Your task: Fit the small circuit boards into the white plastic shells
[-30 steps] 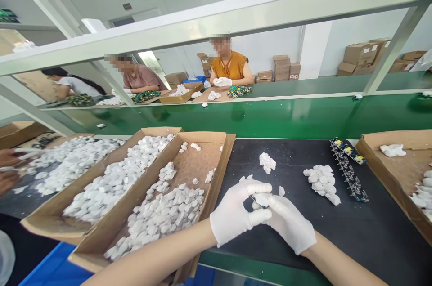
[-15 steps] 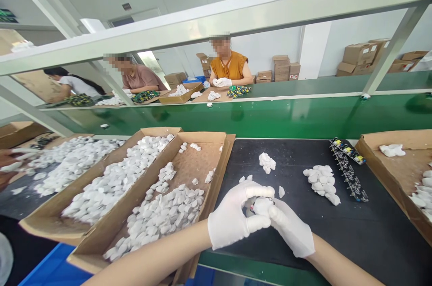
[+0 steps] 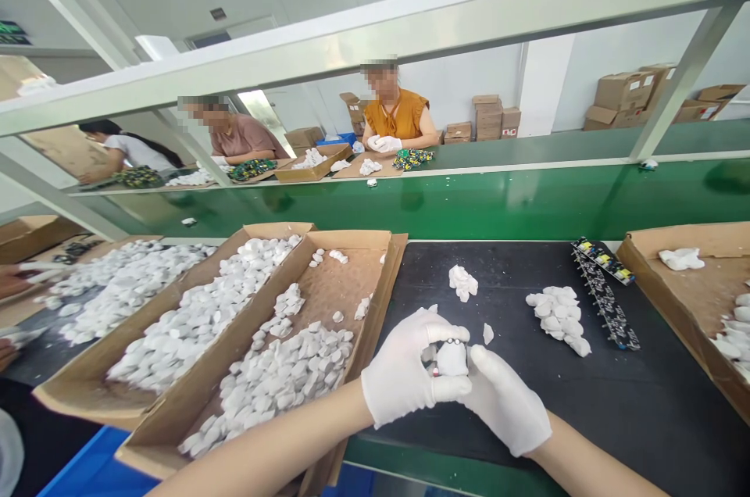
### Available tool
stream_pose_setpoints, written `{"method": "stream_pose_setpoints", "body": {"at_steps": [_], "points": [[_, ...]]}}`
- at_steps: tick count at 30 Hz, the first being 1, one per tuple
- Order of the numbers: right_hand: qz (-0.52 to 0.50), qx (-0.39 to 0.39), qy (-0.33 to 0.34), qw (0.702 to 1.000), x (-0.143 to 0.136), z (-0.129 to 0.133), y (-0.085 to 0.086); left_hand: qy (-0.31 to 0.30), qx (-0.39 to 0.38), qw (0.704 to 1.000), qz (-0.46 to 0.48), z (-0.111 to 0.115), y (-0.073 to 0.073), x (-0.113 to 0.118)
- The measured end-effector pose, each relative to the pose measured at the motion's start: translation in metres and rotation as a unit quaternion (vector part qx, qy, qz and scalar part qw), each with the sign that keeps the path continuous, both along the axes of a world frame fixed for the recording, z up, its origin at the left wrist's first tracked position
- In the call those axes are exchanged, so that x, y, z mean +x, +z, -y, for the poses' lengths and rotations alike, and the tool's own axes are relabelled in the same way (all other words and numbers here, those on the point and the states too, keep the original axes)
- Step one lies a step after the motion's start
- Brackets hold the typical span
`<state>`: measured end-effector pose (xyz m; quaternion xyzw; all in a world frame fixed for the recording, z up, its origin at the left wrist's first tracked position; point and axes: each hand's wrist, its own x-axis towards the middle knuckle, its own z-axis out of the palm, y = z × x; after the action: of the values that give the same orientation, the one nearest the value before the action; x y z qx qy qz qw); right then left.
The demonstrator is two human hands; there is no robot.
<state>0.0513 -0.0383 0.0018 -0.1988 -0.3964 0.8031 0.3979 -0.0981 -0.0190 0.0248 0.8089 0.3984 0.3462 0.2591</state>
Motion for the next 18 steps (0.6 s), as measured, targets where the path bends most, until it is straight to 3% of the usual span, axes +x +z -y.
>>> {"method": "stream_pose_setpoints", "body": {"at_steps": [5, 9, 13, 18], "points": [[0.13, 0.02, -0.058, 0.99, -0.001, -0.002, 0.001, -0.01, 0.103, 0.994, -0.038, -0.004, -0.006, 0.001], [0.183, 0.042, -0.082, 0.979, -0.001, -0.004, -0.002, -0.018, 0.126, 0.99, -0.064, -0.007, -0.01, 0.0], [0.211, 0.044, -0.087, 0.973, -0.001, -0.004, 0.002, -0.036, 0.08, 0.994, -0.064, -0.011, -0.009, -0.002], [0.203, 0.066, -0.077, 0.974, 0.003, -0.003, 0.006, -0.086, -0.045, 0.995, -0.012, -0.011, -0.007, -0.003]]}}
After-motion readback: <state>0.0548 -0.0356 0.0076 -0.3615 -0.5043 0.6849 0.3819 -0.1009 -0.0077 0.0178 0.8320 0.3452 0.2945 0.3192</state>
